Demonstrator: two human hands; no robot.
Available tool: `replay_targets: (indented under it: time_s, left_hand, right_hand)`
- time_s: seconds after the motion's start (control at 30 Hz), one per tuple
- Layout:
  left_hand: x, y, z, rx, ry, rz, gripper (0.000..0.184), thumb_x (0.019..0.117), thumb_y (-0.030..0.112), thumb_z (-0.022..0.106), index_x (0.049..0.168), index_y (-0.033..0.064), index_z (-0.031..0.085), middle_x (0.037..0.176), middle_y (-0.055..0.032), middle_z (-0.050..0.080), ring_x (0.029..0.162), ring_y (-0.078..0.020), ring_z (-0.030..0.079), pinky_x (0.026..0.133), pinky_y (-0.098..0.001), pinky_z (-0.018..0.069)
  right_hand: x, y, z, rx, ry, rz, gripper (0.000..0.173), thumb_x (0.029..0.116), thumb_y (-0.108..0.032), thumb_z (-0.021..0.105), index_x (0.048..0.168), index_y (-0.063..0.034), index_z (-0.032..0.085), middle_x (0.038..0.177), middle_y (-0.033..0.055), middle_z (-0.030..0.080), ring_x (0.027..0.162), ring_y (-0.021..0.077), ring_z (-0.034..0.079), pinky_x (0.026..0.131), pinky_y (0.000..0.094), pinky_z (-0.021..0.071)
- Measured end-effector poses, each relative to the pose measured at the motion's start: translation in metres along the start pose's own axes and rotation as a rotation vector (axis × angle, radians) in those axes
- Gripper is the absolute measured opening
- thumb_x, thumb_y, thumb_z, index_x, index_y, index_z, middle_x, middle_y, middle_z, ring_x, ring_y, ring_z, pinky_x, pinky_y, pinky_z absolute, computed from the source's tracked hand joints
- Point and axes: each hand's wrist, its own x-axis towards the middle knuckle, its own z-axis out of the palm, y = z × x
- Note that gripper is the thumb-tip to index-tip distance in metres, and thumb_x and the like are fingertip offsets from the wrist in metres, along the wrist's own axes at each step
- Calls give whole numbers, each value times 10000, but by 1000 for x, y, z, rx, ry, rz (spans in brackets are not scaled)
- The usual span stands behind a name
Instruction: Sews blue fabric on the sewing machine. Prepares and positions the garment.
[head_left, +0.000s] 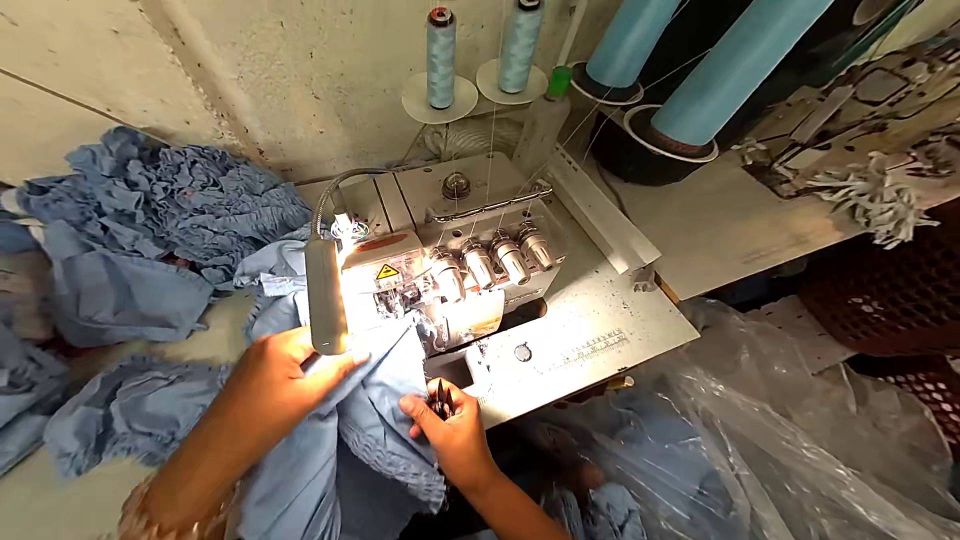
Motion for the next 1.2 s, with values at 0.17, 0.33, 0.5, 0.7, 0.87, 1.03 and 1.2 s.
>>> replay_targets:
  time_s: [0.17,0.33,0.5,0.7,0.87,1.03,1.2]
  left_hand:
    - [-46,71,34,318,141,76,282,954,278,599,917,54,765,719,-101,684,549,-231,641,461,-375,487]
    - [-51,70,66,386,214,110,273,945,212,556,869,62,771,703,-78,657,493,-185,598,401,-305,428]
    - [-36,63,67,408,248,105,273,950,223,545,887,72,763,662,-63,626,484,-189,582,402,-312,411]
    - [-7,28,58,166,202,180,275,961,297,586,928,113,788,827,-52,755,731,-178,723,609,-368,554]
    - [27,-10,4,-242,-183,-4,200,784,390,777,798,203,708,739,139,661,694,61,610,638,-164,519]
    - [-30,29,-22,216,30,16,431,867,500,647,840,72,693,700,-68,645,614,-181,615,536,-392,474]
    - [-84,58,34,235,74,224,168,929,241,616,890,132,738,770,-70,678,738,-246,621,663,-365,477]
  right_hand:
    - [-13,2,-6,-139,-28,-172,188,997,-143,623,908,12,683,712,-26,657,610,-37,617,596,146,542]
    - [-10,-1,-8,-190,-26,-231,215,1018,-119,563,859,-6,654,679,-37,606,599,-50,580,582,124,507]
    - [3,-10,-3,-135,-13,-179,188,1012,-87,553,907,2,681,715,-38,649,578,-37,604,559,142,538]
    - [10,-13,2,-19,30,-99,97,986,-80,609,913,-38,658,708,-74,643,575,-33,610,561,145,541]
    - [-5,-2,5,122,-1,3,87,882,-19,743,928,-26,670,755,-47,685,626,-7,638,612,169,565]
    - [-22,1,-12,46,20,23,101,836,-62,791,913,-28,734,805,-49,686,630,-62,568,599,113,494]
    - [-34,-1,-22,-11,-31,40,92,830,-45,768,910,-31,724,824,-63,690,685,-78,593,645,107,510]
